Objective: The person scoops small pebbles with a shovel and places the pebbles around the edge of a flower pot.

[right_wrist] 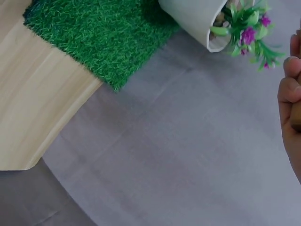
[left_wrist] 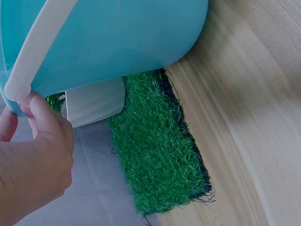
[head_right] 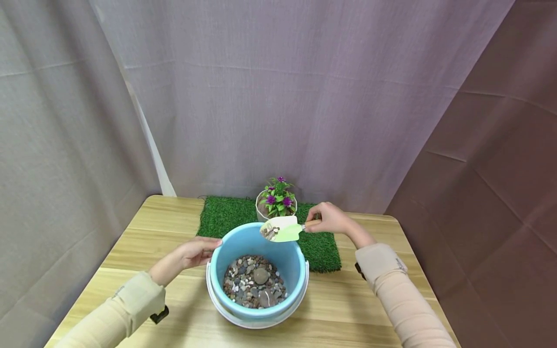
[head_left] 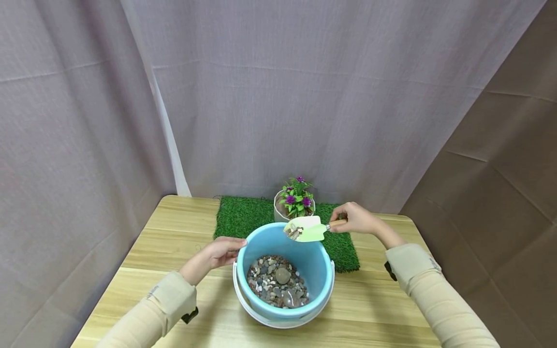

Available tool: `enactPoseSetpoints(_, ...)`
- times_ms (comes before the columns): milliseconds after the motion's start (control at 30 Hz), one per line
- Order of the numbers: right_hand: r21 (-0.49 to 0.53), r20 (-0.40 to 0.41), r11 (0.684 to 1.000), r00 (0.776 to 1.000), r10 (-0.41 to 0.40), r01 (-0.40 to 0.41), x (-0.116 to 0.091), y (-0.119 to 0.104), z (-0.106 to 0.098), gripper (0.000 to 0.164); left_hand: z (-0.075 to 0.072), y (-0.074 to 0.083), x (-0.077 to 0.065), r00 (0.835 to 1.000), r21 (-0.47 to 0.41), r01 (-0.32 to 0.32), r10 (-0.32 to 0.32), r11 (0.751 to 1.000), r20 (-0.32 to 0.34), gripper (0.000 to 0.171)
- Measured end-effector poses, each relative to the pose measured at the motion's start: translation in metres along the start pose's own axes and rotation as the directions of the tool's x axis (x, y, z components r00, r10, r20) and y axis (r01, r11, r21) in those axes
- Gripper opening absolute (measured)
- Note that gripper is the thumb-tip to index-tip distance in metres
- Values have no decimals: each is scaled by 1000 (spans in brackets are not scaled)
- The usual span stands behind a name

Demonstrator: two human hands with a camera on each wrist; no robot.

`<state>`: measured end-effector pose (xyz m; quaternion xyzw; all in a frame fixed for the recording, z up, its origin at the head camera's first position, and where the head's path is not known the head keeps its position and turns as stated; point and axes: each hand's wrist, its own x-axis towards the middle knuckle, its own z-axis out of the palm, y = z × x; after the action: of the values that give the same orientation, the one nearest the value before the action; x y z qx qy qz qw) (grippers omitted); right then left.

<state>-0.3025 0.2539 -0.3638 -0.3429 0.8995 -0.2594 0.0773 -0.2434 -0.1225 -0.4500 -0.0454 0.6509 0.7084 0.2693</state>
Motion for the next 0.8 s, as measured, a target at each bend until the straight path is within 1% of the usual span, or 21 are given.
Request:
enactPoseSetpoints(167, -4, -30, 999, 999, 36, -36, -6, 8, -6, 12, -1, 0, -1, 1000, 1, 4, -4, 1000, -3, 49)
enactPoseSetpoints(333, -7, -58, 996, 994, 88, -89, -14, 18, -11, 11, 0, 0, -2, 1000, -3, 18, -18, 1000, -9, 48)
enactPoseSetpoints(500, 1, -67, 992, 989, 129, -129, -19, 28, -17, 10, 0, 0, -1, 999, -13, 33, -33, 999, -17, 48)
enactPoseSetpoints(700, -5, -67, 990, 988, 141, -142, -19, 36, -20, 13, -1, 1, 1, 1000, -15, 27, -27, 1000, -16, 47)
enactPoseSetpoints(800, -16, -75, 990, 987, 142, -144, -18, 42, -20, 14, -1, 0, 1, 999, -17, 34, -34, 999, -24, 47)
